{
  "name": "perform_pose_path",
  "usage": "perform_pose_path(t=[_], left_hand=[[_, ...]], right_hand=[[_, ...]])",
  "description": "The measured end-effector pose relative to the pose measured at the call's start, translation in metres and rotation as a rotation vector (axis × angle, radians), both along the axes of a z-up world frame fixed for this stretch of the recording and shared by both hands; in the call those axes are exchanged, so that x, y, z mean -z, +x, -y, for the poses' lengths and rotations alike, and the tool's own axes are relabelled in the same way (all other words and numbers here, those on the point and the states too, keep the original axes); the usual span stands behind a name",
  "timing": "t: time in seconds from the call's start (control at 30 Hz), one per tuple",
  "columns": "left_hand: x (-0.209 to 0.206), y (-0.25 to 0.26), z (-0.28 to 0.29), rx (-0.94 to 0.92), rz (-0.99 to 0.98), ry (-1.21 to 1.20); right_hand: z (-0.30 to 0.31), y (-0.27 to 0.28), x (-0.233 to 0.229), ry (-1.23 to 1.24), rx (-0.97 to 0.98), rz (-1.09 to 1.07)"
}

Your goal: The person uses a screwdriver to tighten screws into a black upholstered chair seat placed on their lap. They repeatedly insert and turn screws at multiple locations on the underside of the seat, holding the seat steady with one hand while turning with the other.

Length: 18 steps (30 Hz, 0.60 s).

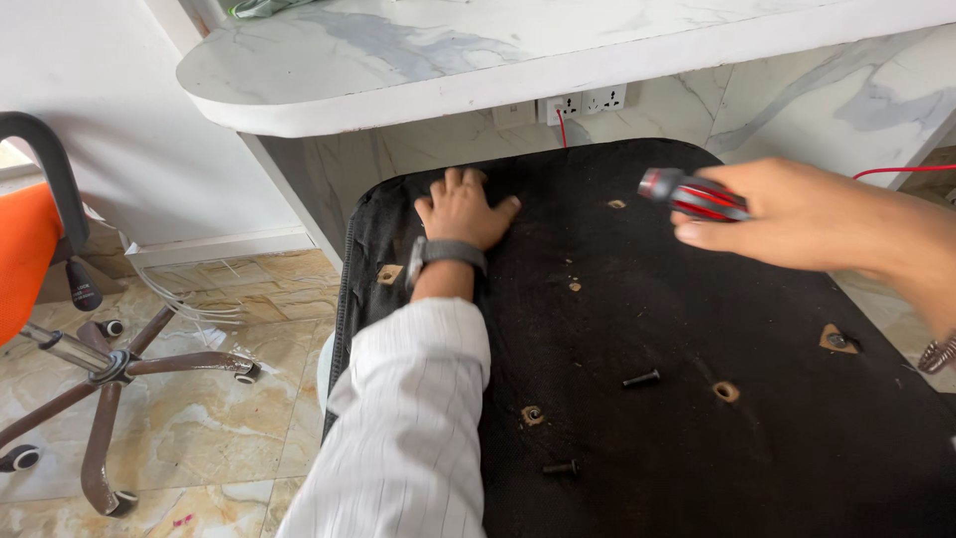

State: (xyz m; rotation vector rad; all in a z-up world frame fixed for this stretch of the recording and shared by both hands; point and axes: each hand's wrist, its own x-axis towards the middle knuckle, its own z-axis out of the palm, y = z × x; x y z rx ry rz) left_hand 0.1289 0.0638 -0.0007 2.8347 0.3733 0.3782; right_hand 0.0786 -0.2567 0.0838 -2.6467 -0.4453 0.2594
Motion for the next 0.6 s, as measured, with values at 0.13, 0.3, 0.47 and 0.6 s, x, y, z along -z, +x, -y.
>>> perform_pose_path(t=[0.13, 0.3, 0.47, 0.6], left_hand=[[-0.002, 0.039, -0.028, -0.089, 0.014, 0.037], [0.011, 0.06, -0.048, -0.117, -0.08, 0.055], [0.022, 0.043, -0.044, -0.055, 0.025, 0.058], [0.027, 0.034, -0.026, -0.036, 0.032, 0.015]], right_hand=[[-0.056, -0.021, -0.022, 0.132, -0.025, -0.217], [-0.079, -0.038, -0.023, 0.245, -0.07, -0.353], [-0.077, -0.033, -0.022, 0.306, -0.015, -0.396], [-0.082, -0.013, -0.014, 0.506, 0.046, -0.437]])
